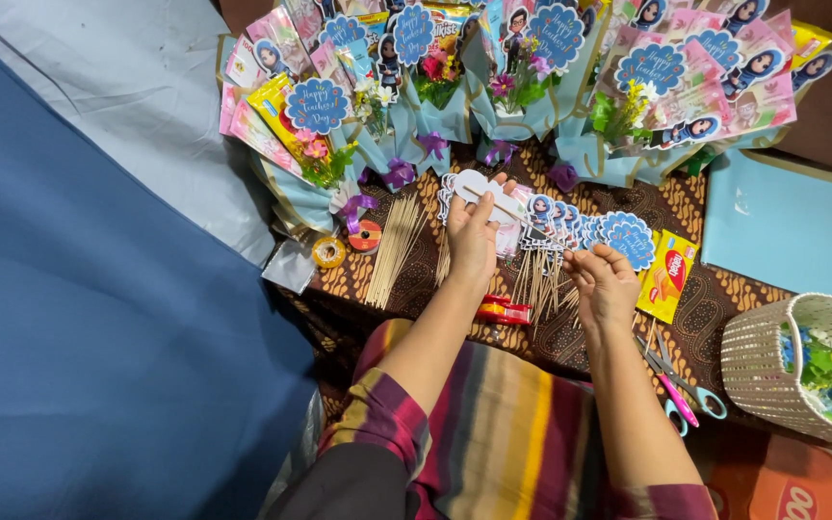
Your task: Attaching decorative paper cutouts to wooden sticks to create toppers for floral bouquets.
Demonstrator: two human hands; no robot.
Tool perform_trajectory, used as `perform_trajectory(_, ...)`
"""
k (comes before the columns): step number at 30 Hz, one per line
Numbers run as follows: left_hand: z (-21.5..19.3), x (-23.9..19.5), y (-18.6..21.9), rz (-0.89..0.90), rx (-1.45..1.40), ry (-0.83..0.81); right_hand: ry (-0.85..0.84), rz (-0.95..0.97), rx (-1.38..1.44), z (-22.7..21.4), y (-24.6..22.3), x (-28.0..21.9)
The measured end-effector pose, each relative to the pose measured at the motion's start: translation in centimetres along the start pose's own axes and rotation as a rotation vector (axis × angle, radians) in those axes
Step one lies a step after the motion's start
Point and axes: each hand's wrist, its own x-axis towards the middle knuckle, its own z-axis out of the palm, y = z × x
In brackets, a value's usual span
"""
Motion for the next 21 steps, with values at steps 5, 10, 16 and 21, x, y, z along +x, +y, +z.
perform_trajectory(5, -0.8, 0.4, -0.3, 0.043, 0.138, 0.040, -0.082, 0.016, -0.190, 0.5, -0.8, -0.9)
perform_trajectory(10, 0.7, -0.4, 2.0, 0.099, 0.467, -0.100, -0.109, -0.296, -0.466, 0.2, -2.1, -0.6)
perform_trajectory(16, 0.1, -1.9, -1.1, -0.258, 0.605, -0.563, -0.253, -0.406, -0.344, 2.8, -5.3, -3.6)
perform_trajectory(21, 1.4, -2.3, -0.3, -0.280, 0.684, -0.764, -0.339, -0.317, -0.322, 3.6, -6.2, -4.7)
